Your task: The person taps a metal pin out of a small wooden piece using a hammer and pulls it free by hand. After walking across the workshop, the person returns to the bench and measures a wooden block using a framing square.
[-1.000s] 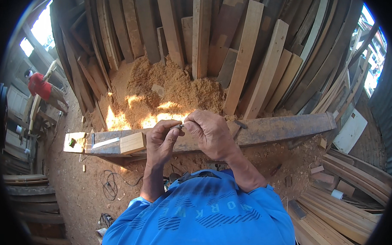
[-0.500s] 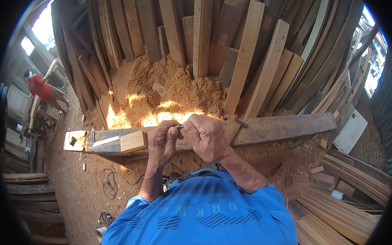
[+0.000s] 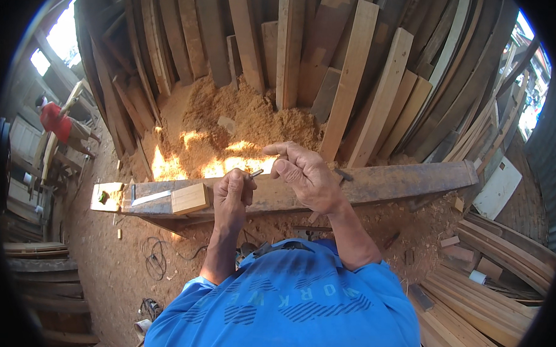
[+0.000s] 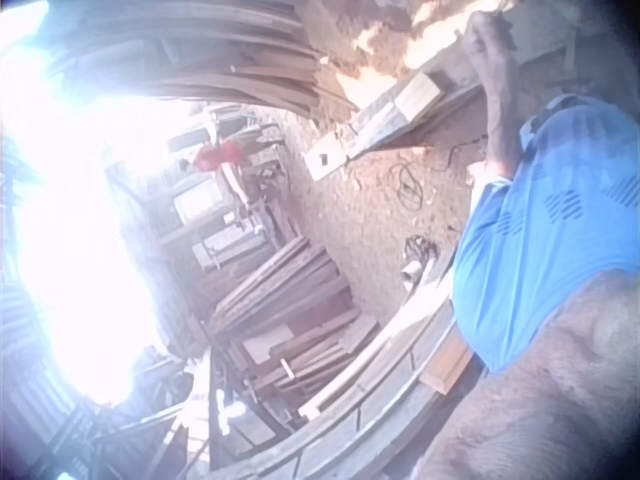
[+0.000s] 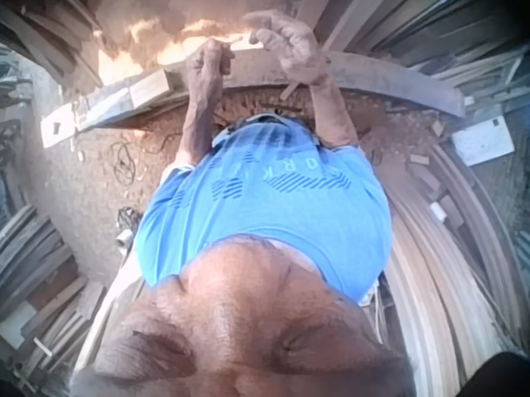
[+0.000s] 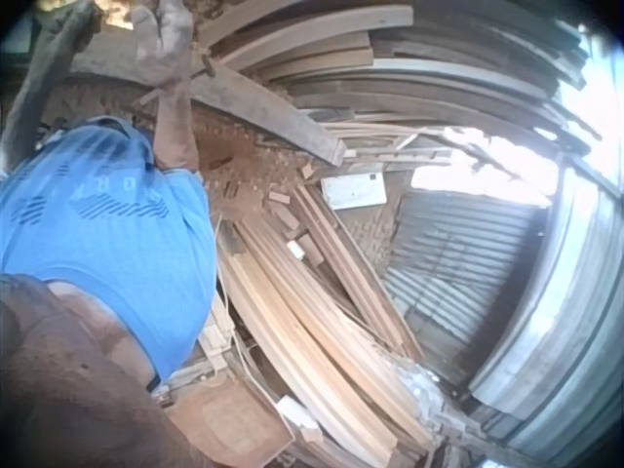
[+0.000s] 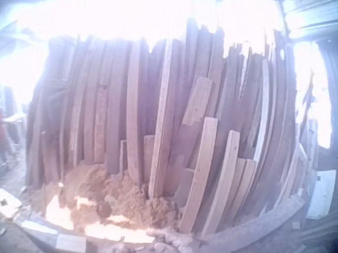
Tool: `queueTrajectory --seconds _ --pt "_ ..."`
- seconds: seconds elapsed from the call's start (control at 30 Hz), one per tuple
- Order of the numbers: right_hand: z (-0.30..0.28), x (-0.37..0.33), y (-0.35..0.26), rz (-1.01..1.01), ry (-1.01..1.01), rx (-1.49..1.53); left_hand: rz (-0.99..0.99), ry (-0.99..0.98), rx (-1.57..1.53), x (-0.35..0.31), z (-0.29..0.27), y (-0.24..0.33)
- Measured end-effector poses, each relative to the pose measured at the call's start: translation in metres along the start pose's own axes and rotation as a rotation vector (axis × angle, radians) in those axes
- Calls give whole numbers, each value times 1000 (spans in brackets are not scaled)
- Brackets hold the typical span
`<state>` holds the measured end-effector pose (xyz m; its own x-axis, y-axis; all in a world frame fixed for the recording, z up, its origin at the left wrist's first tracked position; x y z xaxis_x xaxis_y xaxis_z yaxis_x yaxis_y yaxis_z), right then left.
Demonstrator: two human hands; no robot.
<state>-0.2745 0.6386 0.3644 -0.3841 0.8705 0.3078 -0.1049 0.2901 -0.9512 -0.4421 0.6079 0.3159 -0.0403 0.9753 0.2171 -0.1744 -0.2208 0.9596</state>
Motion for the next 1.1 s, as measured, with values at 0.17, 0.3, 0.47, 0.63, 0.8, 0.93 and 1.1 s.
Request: queueTrajectory --seconds 0.17,0.3,0.47,0.63,0.8,0.93,1.1 --pt "7 -3 4 -68 40 75 -39 1 -18 0 -6 -11" --pt "4 -2 3 -117 25 -90 -59 -69 -8 0 0 -10" --pt "-1 -4 4 -94 123 -167 23 -30 -28 1 12 -3" --pt "0 -5 -7 -179 131 -239 34 -86 45 -1 7 -4" --pt "0 -9 -9 -130 107 -234 89 -45 48 -3 11 2" --pt "1 -10 -15 -143 113 -262 147 -48 33 -4 10 3" --pt "4 -12 -15 -130 149 -275 180 -68 114 -5 6 3"
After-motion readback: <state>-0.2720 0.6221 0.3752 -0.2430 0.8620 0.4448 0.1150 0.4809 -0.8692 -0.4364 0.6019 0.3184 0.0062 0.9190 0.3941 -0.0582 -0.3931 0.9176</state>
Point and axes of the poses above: each hand's wrist, its own x-axis towards the middle knuckle, its own z-axis out of the palm, y = z × x, the point moved 4 cm from there along x, towards the middle knuckle, and after that the axes turned 2 degrees about x, right-handed, at the moved point
